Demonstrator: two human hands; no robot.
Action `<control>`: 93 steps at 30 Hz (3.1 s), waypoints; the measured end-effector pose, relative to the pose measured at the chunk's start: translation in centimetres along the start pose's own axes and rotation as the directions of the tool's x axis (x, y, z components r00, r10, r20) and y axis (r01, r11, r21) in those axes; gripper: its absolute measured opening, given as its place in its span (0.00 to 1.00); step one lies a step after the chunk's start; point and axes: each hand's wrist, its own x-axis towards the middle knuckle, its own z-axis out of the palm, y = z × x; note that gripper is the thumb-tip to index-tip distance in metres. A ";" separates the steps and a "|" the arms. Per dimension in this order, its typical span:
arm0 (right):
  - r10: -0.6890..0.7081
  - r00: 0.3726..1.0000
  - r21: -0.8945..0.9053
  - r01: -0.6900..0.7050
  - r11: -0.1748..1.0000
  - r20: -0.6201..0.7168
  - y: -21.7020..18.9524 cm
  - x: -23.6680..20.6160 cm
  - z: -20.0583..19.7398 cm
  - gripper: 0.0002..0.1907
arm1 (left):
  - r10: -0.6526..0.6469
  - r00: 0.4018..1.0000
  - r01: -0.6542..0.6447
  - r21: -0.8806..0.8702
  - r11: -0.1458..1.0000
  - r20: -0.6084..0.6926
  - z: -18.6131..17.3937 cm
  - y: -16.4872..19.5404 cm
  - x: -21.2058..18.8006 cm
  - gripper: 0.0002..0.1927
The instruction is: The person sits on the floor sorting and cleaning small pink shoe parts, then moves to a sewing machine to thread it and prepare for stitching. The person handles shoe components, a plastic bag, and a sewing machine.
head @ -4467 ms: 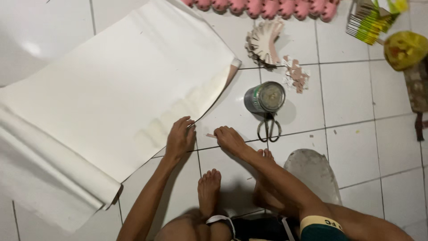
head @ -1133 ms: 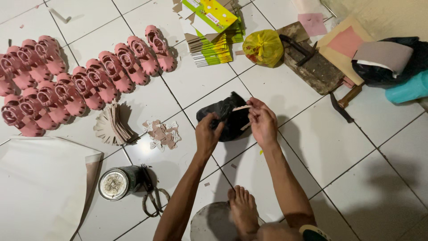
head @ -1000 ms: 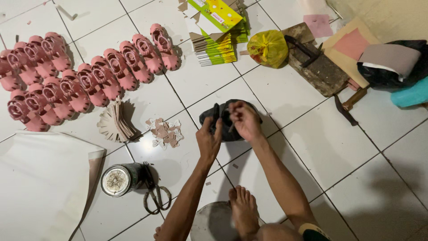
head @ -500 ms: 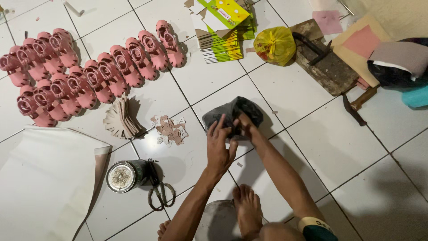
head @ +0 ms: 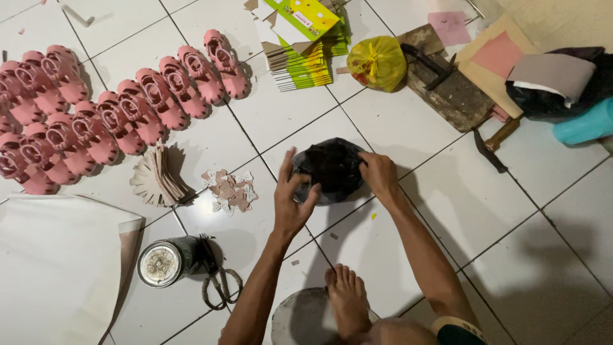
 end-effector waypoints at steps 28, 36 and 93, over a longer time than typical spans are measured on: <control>0.165 0.980 0.487 -0.197 0.851 0.109 -2.2 -5.7 -0.1 0.13 | -0.700 0.633 0.644 -0.726 0.239 0.331 12.0 -0.8 -0.6 0.17; 0.149 0.836 0.289 -0.342 0.894 0.528 3.2 -5.2 2.1 0.11 | -0.396 0.673 0.461 0.065 0.885 0.624 8.2 -0.1 -2.2 0.48; -0.611 0.721 0.218 0.572 0.791 0.326 -16.7 2.3 -0.6 0.08 | -0.953 -0.139 0.966 -0.249 -0.071 -0.269 -12.7 4.1 -33.7 0.16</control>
